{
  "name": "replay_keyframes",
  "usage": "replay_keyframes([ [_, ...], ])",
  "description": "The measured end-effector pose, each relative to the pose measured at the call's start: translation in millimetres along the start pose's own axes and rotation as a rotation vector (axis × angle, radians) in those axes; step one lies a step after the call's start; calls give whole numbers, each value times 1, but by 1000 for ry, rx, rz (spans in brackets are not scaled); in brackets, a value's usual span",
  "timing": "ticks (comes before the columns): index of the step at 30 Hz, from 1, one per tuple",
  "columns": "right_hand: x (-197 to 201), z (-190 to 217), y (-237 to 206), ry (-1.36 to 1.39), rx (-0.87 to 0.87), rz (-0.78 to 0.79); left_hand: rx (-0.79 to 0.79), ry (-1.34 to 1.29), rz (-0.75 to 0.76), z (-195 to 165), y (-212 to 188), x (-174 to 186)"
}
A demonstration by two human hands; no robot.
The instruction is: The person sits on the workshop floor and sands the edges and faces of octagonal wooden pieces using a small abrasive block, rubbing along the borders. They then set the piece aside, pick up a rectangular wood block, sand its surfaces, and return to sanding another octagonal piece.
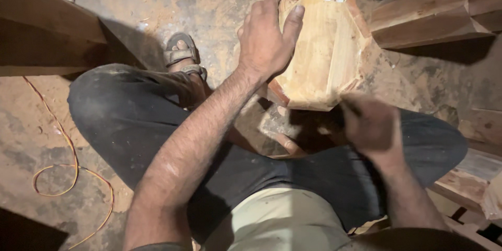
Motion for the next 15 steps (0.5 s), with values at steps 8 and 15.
replay_keyframes([
  [8, 20, -15, 6, -165, -258, -72, 28, 26, 9, 1, 0, 0],
  [15, 6, -10, 30, -101, -137, -151, -19, -15, -34, 1, 1, -1],
])
Point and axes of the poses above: each hand's wrist, its own y-axis towards the middle knuckle, its own x-axis out of the back of the hand, z = x × y, the point moved 4 cm from there along y, towards the middle knuckle, and after that the axes turned 15 degrees about -z, right-handed, at the moved point
